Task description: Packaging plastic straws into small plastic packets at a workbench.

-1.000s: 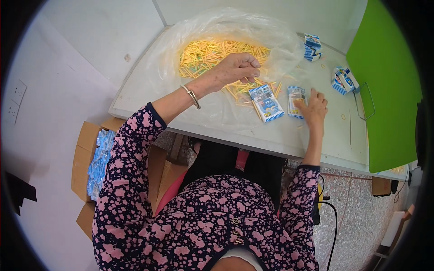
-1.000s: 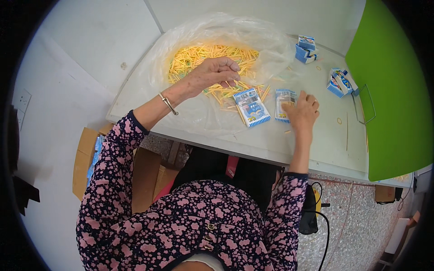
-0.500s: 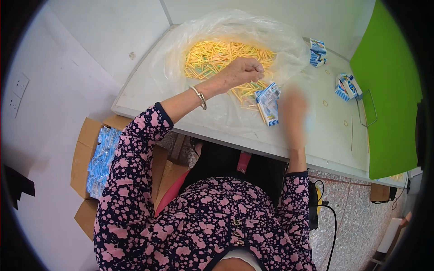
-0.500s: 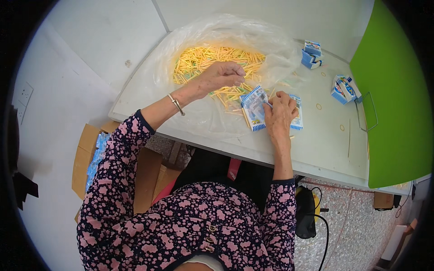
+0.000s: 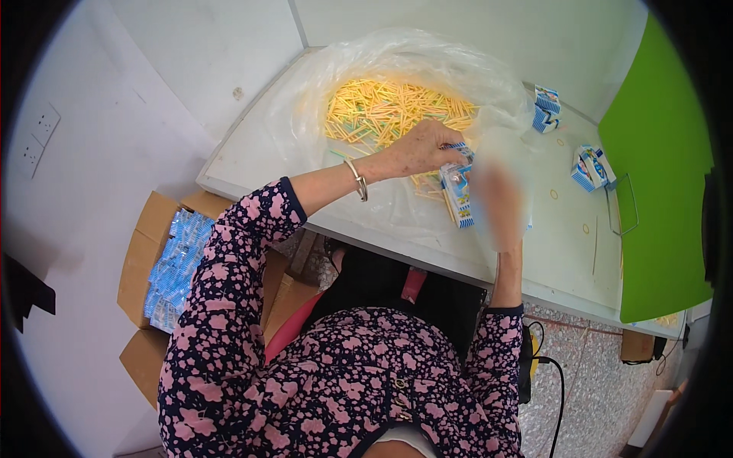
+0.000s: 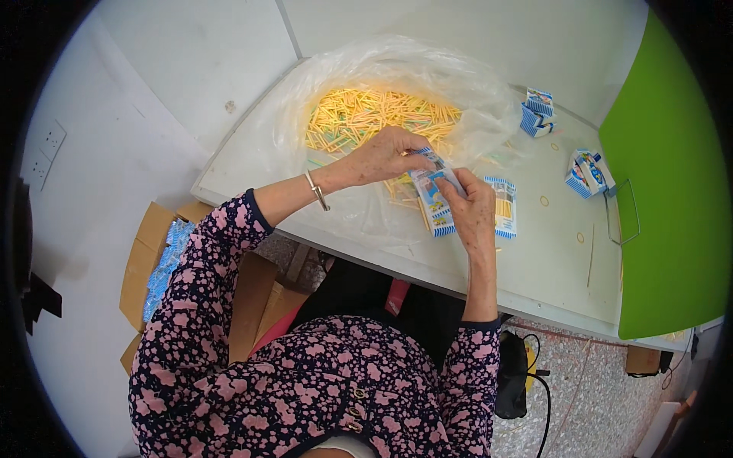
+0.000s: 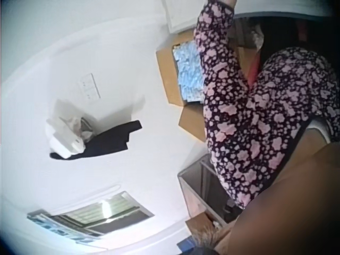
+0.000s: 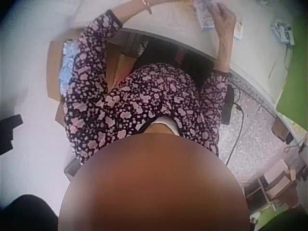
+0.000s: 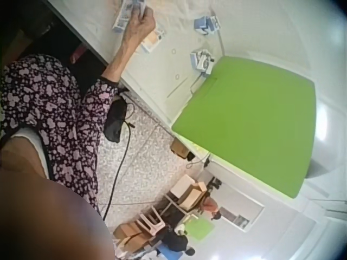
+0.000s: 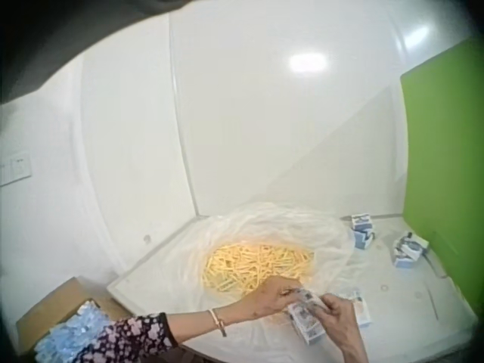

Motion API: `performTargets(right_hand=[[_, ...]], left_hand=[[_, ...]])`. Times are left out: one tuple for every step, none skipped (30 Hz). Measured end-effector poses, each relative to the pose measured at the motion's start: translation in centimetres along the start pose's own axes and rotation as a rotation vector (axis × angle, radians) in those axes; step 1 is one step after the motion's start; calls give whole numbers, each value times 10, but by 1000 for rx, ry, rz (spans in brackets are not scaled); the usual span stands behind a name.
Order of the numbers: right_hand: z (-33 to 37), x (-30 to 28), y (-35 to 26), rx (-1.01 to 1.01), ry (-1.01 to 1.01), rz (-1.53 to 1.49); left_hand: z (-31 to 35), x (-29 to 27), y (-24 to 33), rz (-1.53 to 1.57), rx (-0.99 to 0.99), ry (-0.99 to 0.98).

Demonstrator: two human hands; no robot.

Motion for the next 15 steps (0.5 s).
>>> performTargets(right_hand=[[1,4,4,30,-6,-76],[2,8,8,59,-13,-152],[3,11,11,55,-12,-157],[3,16,15,58,-31,-156],[4,19,17,61,-49,-156],[4,23,15,54,-55,-163],[5,28,13,58,-74,-185],[6,33,11,62,-93,-206],[7,33,12,60,-89,-207],[9,33,15,67,-91,-232],[10,34,17,73,-94,-256],[10,36,17,71,-95,-260],[11,39,17,79,-93,-294],[11,40,17,87,-92,-327],[11,40,18,88,-90,-327]], left_hand=[[2,-1,4,-90,46,4],[5,-2,7,-180,92,7],[7,-4,7,-187,93,8],[9,-4,6,-241,83,6],[11,-4,6,-294,74,4],[15,-5,1,-304,68,9],[19,-6,-1,-338,95,24],[23,-7,-3,-372,121,38],[23,-7,-2,-375,123,36],[21,-3,-5,-384,86,-3],[20,0,-8,-392,49,-42],[22,0,-10,-396,47,-42],[24,-2,-9,-377,87,-10],[25,-4,-8,-356,128,21],[24,-5,-7,-356,128,19]])
Point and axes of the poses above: each hand's wrist, its own z-axis away from the middle knuckle, its own x-axis out of the palm, y = z × x, the point moved 8 cm from there along -z, towards the middle knuckle, and after that the axes turned 7 degrees about -x, right-handed, at the moved point
